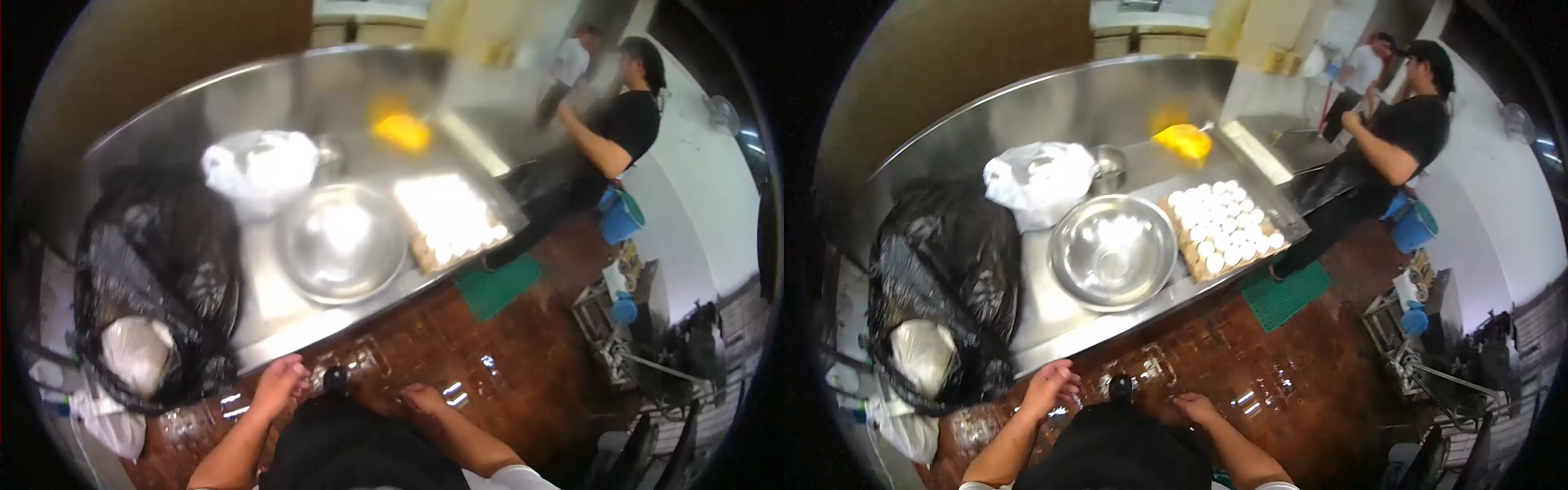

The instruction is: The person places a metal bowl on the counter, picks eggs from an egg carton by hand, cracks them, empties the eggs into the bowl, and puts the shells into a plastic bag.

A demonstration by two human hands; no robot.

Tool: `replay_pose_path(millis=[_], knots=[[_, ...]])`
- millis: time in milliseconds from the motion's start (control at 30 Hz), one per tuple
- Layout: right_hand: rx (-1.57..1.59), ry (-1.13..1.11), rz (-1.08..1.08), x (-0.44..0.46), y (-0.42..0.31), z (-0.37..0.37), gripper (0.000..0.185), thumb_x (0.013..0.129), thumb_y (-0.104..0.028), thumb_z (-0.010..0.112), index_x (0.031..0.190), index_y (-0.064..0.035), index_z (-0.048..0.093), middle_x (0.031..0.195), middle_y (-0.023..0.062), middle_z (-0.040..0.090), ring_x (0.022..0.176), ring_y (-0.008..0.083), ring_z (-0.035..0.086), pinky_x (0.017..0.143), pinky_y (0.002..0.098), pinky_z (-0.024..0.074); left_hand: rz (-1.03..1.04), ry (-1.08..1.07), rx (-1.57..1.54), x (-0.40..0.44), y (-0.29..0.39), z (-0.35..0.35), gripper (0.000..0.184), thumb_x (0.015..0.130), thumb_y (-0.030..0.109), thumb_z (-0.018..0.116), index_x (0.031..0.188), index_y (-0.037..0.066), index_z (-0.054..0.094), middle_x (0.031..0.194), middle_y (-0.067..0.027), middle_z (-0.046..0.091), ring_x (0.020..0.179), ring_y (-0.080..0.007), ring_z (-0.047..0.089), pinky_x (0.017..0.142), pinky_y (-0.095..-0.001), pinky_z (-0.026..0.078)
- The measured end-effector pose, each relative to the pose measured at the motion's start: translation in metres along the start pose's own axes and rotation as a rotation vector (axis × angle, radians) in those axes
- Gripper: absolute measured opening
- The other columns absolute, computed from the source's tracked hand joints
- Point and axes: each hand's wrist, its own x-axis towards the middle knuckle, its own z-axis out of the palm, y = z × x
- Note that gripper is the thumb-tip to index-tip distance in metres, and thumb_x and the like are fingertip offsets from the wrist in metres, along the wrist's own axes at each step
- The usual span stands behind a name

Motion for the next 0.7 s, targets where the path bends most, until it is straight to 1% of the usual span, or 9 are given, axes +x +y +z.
replay_pose_path(millis=[33,67,133,233,367,467,533,667,700], knots=[[0.007,0.045,-0.125,0.004,-0.022,-0.005,0.033,0.089,-0.03,0.068,0.115,-0.0108,0.064,0.091,-0.0004,0.067,0.075,0.008,0.06,0.063,0.026,0.049,-0.038,-0.011,-0.057,0.033,0.005,-0.01,0.055,0.096,0.047,0.051,0.132,0.005,0.044,0.106,-0.0138,0.063,0.078,-0.0194,0.064,0.061,-0.0331,0.053],[0.005,0.079,-0.247,0.001,-0.05,-0.01,0.033,0.089,-0.03,0.068,0.116,-0.0109,0.064,0.092,-0.0008,0.067,0.077,0.008,0.06,0.065,0.0258,0.0493,-0.05,0.101,-0.101,0.046,0.027,-0.001,0.058,0.096,0.05,0.049,0.134,0.007,0.04,0.104,-0.013,0.063,0.075,-0.0197,0.064,0.059,-0.0312,0.052],[0.129,0.059,-0.339,-0.013,-0.113,-0.021,0.033,0.092,-0.03,0.066,0.118,-0.0107,0.063,0.094,-0.0009,0.067,0.082,0.0091,0.061,0.068,0.0251,0.049,0.015,0.15,-0.148,0.083,0.053,0.008,0.065,0.094,0.049,0.053,0.137,0.003,0.037,0.105,-0.0147,0.061,0.07,-0.0189,0.062,0.052,-0.0296,0.052],[0.271,0.032,-0.293,-0.032,-0.188,-0.032,0.042,0.096,-0.038,0.056,0.125,-0.0083,0.058,0.104,0.0046,0.068,0.087,0.0133,0.063,0.074,0.0275,0.0496,0.003,0.156,-0.076,0.118,0.081,0.011,0.063,0.094,0.05,0.051,0.136,0.005,0.035,0.115,-0.0158,0.055,0.072,-0.0209,0.065,0.051,-0.0322,0.053],[0.296,-0.031,-0.252,-0.013,-0.233,-0.035,0.058,0.099,-0.05,0.044,0.133,-0.004,0.048,0.113,0.0123,0.065,0.089,0.0166,0.063,0.076,0.0297,0.0501,-0.083,0.157,-0.043,0.148,0.083,0.013,0.051,0.093,0.033,0.057,0.13,0.001,0.042,0.106,-0.0167,0.062,0.068,-0.0203,0.068,0.048,-0.0288,0.054],[0.332,-0.075,-0.237,0.009,-0.256,-0.046,0.059,0.095,-0.056,0.049,0.127,-0.0061,0.05,0.108,0.0104,0.065,0.084,0.0172,0.064,0.069,0.0291,0.0494,-0.015,0.165,-0.121,0.15,0.074,0.026,0.04,0.09,0.018,0.056,0.125,0.0,0.048,0.097,-0.0164,0.068,0.066,-0.0196,0.069,0.047,-0.0274,0.054],[0.33,-0.187,-0.196,0.031,-0.267,-0.056,0.058,0.095,-0.056,0.048,0.126,-0.0066,0.049,0.109,0.0104,0.064,0.083,0.0175,0.064,0.068,0.0292,0.0501,0.02,0.305,-0.144,0.143,0.068,0.039,0.041,0.086,0.009,0.055,0.125,-0.001,0.047,0.1,-0.0151,0.066,0.064,-0.0184,0.067,0.048,-0.0267,0.056],[0.262,-0.361,-0.185,0.034,-0.3,-0.072,0.052,0.093,-0.046,0.059,0.121,-0.0025,0.054,0.106,0.01,0.065,0.079,0.0218,0.066,0.057,0.0309,0.0537,0.111,0.409,-0.259,0.105,0.053,0.065,0.043,0.085,0.007,0.058,0.126,0.001,0.048,0.105,-0.0137,0.065,0.074,-0.0174,0.068,0.054,-0.0248,0.058],[0.271,-0.364,-0.176,0.028,-0.309,-0.075,0.043,0.089,-0.029,0.066,0.119,0.0005,0.054,0.101,0.0114,0.065,0.076,0.0237,0.066,0.052,0.0317,0.0548,0.141,0.411,-0.31,0.093,0.05,0.072,0.043,0.086,0.007,0.059,0.127,0.002,0.048,0.106,-0.0128,0.065,0.077,-0.0174,0.068,0.055,-0.0244,0.058]])
